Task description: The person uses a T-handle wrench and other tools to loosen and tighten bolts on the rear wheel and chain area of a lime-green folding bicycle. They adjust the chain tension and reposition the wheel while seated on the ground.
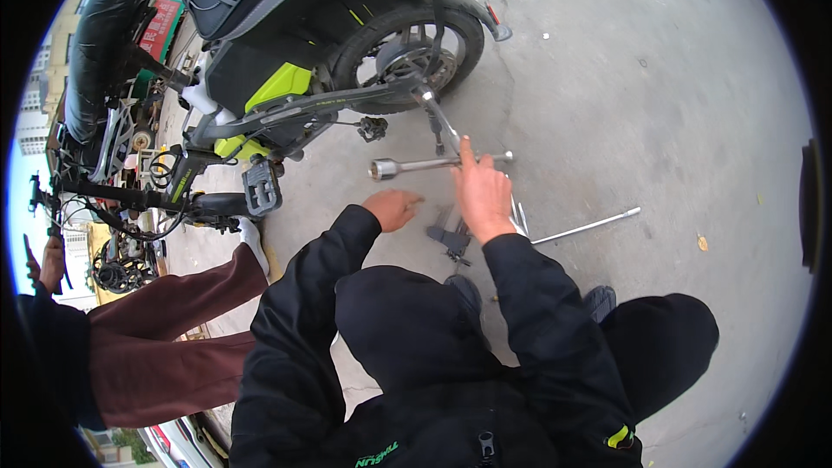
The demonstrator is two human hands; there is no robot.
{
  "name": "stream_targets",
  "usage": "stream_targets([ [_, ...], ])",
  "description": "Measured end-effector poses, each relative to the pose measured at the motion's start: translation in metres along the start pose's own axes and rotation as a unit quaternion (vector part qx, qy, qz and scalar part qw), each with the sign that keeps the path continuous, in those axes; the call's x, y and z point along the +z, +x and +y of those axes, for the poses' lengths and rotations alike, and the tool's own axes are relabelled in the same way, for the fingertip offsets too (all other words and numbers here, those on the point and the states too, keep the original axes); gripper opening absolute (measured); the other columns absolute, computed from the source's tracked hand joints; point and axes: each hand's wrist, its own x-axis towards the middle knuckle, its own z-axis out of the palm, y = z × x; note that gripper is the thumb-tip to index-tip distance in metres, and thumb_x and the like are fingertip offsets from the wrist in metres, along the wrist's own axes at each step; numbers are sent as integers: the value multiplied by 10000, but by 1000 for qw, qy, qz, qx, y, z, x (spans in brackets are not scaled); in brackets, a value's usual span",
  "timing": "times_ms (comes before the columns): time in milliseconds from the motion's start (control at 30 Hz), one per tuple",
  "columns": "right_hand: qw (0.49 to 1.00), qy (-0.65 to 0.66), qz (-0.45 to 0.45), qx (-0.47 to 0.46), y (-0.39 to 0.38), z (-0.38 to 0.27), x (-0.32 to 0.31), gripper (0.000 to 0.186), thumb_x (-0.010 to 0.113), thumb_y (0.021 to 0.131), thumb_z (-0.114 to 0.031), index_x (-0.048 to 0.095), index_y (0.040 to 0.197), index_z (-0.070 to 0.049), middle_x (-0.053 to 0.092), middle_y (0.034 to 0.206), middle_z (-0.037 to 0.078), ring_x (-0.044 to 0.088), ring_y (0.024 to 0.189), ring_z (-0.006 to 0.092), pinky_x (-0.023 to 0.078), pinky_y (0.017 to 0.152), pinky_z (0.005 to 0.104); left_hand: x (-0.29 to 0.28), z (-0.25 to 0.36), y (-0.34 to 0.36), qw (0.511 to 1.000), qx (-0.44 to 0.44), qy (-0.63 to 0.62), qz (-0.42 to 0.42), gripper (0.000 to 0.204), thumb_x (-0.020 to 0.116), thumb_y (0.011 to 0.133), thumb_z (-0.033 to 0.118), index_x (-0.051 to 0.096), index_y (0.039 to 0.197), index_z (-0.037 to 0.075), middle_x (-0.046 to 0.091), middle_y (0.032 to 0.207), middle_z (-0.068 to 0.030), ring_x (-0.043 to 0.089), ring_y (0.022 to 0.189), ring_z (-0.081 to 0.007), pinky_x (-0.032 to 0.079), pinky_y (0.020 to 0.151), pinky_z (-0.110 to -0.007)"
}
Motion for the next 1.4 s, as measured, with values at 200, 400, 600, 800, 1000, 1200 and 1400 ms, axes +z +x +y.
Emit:
stream_targets([
  [200, 990, 137, 25, 9, -4, 33, -14, 480, 721, 810, -190, 591, 1253, -59, 665, 910, 226, 656, 826, 394, 511, 698, 457, -73, 17, 18, 994, -45, 55, 82, 304, 570, 893, 246, 630, 1133, 69, 672, 992, -175, 624, 947, -374, 494, 807, -470],
  [400, 987, 45, 128, 84, 9, 71, -60, 447, 719, 821, -198, 604, 1238, -87, 666, 883, 209, 655, 834, 394, 516, 673, 465, -129, 65, 9, 988, -59, 131, 54, 274, 574, 885, 282, 676, 1006, 58, 675, 999, -183, 637, 957, -369, 511, 825, -473],
  [600, 965, -85, 190, 160, 47, 154, -96, 362, 687, 849, -239, 622, 1194, -148, 668, 869, 175, 657, 810, 377, 510, 659, 490, -134, 218, -9, 963, 114, 238, 59, 156, 595, 840, 229, 607, 843, 74, 599, 867, -107, 630, 843, -291, 538, 673, -401],
  [800, 921, -142, 297, 206, 36, 214, -82, 367, 679, 849, -198, 607, 1208, -170, 646, 918, 127, 648, 841, 357, 506, 665, 474, -109, 304, -42, 937, 257, 225, 74, 199, 587, 770, 185, 602, 907, 42, 572, 916, -71, 577, 882, -197, 465, 691, -293],
  [1000, 901, -196, 278, 270, 19, 225, -77, 351, 672, 844, -137, 621, 1188, -90, 645, 1020, 153, 620, 989, 337, 487, 795, 469, -95, 302, -56, 945, 214, 232, 87, 311, 574, 786, 199, 623, 1020, -1, 610, 1017, -131, 584, 930, -234, 481, 801, -367],
  [1200, 956, 289, 36, 27, 82, 98, -7, 403, 560, 957, -315, 621, 1137, 41, 675, 1052, 183, 659, 917, 265, 487, 833, 358, -108, 300, -46, 911, 207, 195, 298, 363, 532, 838, 229, 615, 1071, -37, 610, 1089, -176, 595, 982, -279, 487, 832, -392],
  [1400, 888, 405, -196, 97, 150, -10, 61, 488, 560, 941, -414, 576, 1153, 25, 663, 1003, 142, 660, 833, 188, 507, 747, 327, -120, 291, -54, 904, 183, 128, 366, 355, 553, 820, 220, 642, 1048, -37, 623, 1013, -162, 612, 889, -267, 451, 683, -298],
])
